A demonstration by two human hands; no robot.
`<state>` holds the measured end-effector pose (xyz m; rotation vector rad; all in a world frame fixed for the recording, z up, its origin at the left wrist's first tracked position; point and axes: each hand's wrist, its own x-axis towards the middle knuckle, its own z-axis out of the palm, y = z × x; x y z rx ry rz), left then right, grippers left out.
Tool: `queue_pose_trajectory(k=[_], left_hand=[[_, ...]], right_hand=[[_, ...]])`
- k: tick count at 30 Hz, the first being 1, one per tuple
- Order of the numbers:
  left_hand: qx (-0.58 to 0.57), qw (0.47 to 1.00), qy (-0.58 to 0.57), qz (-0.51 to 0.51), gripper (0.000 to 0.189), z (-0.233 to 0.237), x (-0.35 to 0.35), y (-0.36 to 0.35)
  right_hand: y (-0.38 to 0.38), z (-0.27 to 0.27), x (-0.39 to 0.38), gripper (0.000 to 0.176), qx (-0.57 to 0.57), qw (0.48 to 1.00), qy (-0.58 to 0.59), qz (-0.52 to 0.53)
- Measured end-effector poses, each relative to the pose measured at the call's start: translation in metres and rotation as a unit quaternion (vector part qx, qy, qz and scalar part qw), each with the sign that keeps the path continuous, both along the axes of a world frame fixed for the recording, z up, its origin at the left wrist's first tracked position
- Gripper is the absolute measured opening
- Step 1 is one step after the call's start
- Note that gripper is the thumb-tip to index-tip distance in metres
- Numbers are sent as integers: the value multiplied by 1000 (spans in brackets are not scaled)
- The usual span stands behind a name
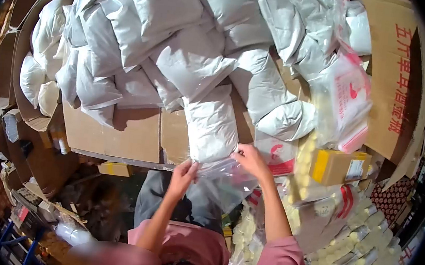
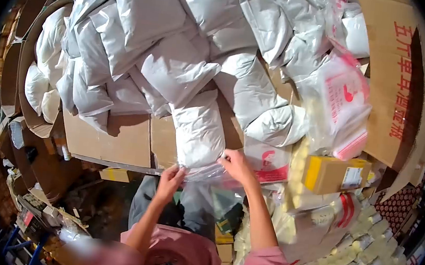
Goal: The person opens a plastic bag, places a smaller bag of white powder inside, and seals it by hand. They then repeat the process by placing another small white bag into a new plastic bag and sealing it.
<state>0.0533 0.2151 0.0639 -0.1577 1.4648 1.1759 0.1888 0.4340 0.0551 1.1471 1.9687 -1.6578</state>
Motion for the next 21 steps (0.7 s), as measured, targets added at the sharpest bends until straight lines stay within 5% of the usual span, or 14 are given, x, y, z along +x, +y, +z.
queue_pose_trajectory(k=[5, 11, 14, 18, 21], left_hand=[[-27, 953, 40, -298, 31, 32, -96, -61], [38, 841, 64, -536, 23, 2, -136, -96], [42, 847, 78, -524, 20, -13, -134, -109], [-19, 970, 60, -235, 11, -27, -96, -137], [-7, 968, 152, -198, 9, -31, -77, -148]], right_hand=[[-113, -3, 10, 35, -187, 971, 101, -113], [-198, -20, 11, 25, -323, 934, -17, -152], [-212, -27, 27, 24, -303, 935, 39, -179], [-224, -17, 16, 19, -170, 937, 44, -301], [-230, -12, 17, 20, 78, 981, 60, -165]])
